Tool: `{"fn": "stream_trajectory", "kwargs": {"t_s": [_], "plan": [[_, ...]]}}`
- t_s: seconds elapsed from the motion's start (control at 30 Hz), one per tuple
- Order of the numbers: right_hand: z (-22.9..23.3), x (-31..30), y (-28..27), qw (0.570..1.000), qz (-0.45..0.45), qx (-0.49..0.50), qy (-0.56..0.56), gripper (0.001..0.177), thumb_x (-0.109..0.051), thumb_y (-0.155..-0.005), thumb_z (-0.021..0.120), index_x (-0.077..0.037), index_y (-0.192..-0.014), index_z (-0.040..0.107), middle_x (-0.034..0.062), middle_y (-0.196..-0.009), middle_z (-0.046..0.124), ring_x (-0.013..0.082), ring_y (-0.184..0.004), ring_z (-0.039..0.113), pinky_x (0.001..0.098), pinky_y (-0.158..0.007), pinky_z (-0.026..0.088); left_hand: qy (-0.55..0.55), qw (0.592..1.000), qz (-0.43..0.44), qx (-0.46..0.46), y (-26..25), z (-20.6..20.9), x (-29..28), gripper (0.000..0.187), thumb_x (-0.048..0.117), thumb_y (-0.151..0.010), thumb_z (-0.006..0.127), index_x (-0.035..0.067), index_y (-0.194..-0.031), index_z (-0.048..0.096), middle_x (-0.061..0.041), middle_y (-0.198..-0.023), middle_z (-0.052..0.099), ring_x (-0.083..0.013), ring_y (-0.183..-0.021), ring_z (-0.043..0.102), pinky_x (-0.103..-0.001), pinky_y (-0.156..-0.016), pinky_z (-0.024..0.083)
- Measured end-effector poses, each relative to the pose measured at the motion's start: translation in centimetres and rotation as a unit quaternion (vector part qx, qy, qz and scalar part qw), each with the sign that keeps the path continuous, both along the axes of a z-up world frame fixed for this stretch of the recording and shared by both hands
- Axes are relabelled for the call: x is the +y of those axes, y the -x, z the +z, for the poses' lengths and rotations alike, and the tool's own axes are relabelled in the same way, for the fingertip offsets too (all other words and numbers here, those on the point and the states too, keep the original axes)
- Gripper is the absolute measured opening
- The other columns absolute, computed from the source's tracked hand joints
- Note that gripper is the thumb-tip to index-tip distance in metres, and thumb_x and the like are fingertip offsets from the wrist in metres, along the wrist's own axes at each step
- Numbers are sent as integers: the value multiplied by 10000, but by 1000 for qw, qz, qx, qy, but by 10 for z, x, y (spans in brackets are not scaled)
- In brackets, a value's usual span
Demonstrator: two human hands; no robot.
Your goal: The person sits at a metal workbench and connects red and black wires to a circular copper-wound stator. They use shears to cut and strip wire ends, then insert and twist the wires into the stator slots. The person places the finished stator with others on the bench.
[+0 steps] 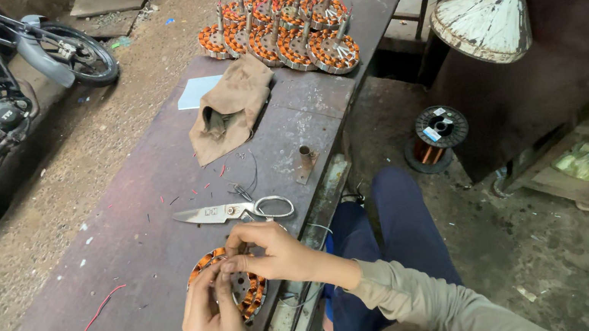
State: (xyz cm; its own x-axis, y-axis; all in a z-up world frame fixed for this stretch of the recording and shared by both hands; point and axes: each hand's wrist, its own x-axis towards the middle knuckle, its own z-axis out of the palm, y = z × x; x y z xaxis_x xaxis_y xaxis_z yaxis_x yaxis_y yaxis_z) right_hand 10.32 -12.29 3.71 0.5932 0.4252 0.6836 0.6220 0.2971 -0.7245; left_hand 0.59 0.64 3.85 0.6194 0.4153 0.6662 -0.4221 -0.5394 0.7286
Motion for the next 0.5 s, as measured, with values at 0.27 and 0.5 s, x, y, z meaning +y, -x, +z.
{"fn": "stream_trajectory", "kwargs": {"t_s": [0.27, 0.5], "plan": [[1, -1, 0, 1000, 25, 0, 5, 223, -206, -1026, 702, 1, -1005, 623, 38, -913, 647, 113, -829, 606, 287, -744, 511, -57, 997, 20, -39, -3, 10, -9, 88, 64, -1032, 594, -21, -1054, 600, -107, -1021, 647, -200, -947, 619, -341, -878, 511], [-20, 1, -6, 936, 200, 263, -122, 172, -213, -1064, 606, -42, -1073, 585, 35, -965, 651, 145, -884, 653, 305, -818, 535, 341, 894, -258, -131, -12, 0, -9, 157, 166, -1092, 518, 19, -1105, 573, -73, -1065, 605, -175, -1047, 592, -333, -1010, 490]]}}
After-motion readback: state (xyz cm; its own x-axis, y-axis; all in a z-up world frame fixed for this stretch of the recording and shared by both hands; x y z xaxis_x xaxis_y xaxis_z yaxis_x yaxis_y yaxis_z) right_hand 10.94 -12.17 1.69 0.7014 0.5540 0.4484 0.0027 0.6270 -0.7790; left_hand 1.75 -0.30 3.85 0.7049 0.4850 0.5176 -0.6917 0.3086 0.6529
